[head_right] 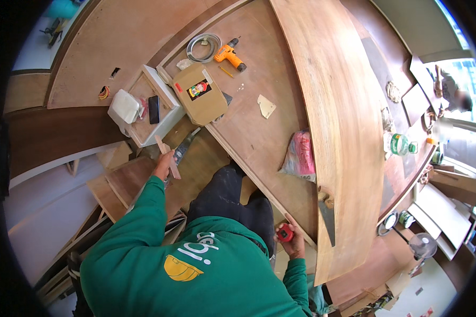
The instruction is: The person organizes tools on a workbench, climbs a ladder to retrieve a wooden plank, and then measures and marks the plank using a tape measure and pencil. They also handle a hand saw and a piece of wood trim.
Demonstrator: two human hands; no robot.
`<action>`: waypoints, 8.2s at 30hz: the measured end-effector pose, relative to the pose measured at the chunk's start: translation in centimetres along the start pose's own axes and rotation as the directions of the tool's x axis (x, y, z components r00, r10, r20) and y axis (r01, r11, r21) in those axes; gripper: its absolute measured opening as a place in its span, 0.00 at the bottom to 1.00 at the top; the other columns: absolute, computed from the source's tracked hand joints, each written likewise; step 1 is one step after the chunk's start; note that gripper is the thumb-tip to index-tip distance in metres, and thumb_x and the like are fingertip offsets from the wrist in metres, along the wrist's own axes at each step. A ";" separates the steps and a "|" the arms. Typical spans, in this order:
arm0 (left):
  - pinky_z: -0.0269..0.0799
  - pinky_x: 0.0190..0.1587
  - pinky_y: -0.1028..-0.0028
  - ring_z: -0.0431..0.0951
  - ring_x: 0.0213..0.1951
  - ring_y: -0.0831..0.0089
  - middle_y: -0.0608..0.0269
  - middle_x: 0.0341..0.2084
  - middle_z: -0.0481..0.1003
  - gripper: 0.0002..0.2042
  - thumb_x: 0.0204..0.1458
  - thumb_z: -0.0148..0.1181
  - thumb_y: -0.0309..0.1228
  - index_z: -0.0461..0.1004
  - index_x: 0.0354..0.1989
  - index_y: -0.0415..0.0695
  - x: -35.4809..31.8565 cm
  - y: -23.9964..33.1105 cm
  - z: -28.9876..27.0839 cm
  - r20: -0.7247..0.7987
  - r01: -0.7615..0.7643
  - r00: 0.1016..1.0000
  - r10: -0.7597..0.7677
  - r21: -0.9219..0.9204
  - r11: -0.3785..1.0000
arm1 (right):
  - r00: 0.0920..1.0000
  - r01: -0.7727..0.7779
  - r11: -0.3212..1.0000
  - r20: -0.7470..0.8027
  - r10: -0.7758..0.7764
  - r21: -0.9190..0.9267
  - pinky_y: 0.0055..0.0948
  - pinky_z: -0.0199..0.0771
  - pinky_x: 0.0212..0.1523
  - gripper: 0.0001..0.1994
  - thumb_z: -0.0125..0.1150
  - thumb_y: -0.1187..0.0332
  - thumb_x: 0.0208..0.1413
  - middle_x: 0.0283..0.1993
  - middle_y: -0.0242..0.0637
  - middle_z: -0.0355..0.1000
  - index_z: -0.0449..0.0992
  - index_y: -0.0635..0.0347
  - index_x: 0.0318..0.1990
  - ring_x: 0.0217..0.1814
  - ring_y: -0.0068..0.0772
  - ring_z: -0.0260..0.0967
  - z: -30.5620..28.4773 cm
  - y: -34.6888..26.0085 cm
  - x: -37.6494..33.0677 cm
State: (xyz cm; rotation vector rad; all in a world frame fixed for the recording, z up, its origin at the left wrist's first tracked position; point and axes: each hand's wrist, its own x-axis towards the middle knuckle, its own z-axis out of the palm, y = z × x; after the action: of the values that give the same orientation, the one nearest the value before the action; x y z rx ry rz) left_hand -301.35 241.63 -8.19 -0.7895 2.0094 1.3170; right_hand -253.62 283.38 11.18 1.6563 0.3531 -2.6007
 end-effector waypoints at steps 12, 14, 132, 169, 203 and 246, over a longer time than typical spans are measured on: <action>0.78 0.46 0.60 0.80 0.44 0.61 0.53 0.54 0.74 0.29 0.61 0.65 0.32 0.63 0.68 0.39 1.1 -4.3 3.0 0.063 0.130 0.990 -0.127 -0.054 0.990 | 0.983 0.033 0.801 -0.128 -0.135 -0.598 0.28 0.79 0.32 0.13 0.58 0.64 0.69 0.38 0.35 0.77 0.80 0.63 0.51 0.35 0.27 0.74 10.7 -6.5 0.8; 0.78 0.46 0.60 0.80 0.43 0.62 0.54 0.53 0.75 0.28 0.61 0.65 0.32 0.63 0.68 0.39 1.6 -4.8 3.1 0.044 0.156 0.987 -0.153 -0.084 0.984 | 0.979 0.049 0.714 -0.108 -0.172 -0.698 0.23 0.76 0.32 0.13 0.61 0.61 0.69 0.36 0.30 0.76 0.81 0.63 0.50 0.29 0.19 0.71 13.3 -7.4 1.6; 0.71 0.50 0.69 0.73 0.46 0.72 0.62 0.44 0.75 0.28 0.57 0.72 0.49 0.72 0.53 0.39 -32.3 105.5 94.7 0.137 -0.186 0.978 0.154 0.264 0.946 | 0.975 0.122 0.146 0.091 -0.203 -0.982 0.32 0.76 0.31 0.10 0.69 0.67 0.56 0.27 0.35 0.79 0.87 0.64 0.39 0.28 0.24 0.74 28.8 -140.9 10.4; 0.80 0.46 0.58 0.84 0.44 0.57 0.46 0.41 0.81 0.39 0.43 0.81 0.52 0.68 0.51 0.33 -17.4 110.2 110.6 -0.343 -0.046 0.939 -0.031 -0.214 0.976 | 0.801 0.581 -0.646 0.489 0.345 -0.496 0.41 0.79 0.41 0.15 0.67 0.59 0.60 0.35 0.49 0.82 0.86 0.63 0.40 0.39 0.39 0.83 76.2 -163.8 26.7; 0.73 0.43 0.75 0.74 0.39 0.78 0.70 0.35 0.71 0.20 0.52 0.73 0.22 0.70 0.50 0.44 -25.8 118.0 129.6 0.067 -0.121 0.974 0.215 -0.648 0.752 | 0.814 0.411 -0.652 -0.065 0.577 -0.637 0.24 0.66 0.25 0.13 0.72 0.62 0.61 0.28 0.26 0.74 0.85 0.62 0.45 0.26 0.17 0.66 84.0 -170.0 34.7; 0.75 0.60 0.57 0.76 0.59 0.50 0.33 0.60 0.72 0.60 0.44 0.67 0.74 0.62 0.65 0.23 37.6 100.4 141.5 -0.475 -0.253 0.877 -0.072 -0.584 0.771 | 0.818 0.179 0.469 0.396 0.417 -0.865 0.29 0.76 0.36 0.11 0.54 0.53 0.74 0.38 0.32 0.73 0.75 0.47 0.45 0.36 0.30 0.72 70.7 -164.8 114.7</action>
State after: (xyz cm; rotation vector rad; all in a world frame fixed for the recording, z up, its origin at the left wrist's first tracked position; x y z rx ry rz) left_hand -377.99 400.88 -24.94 -1.4596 1.9617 2.0794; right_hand -391.05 439.17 -35.18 0.4679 1.2087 -1.9679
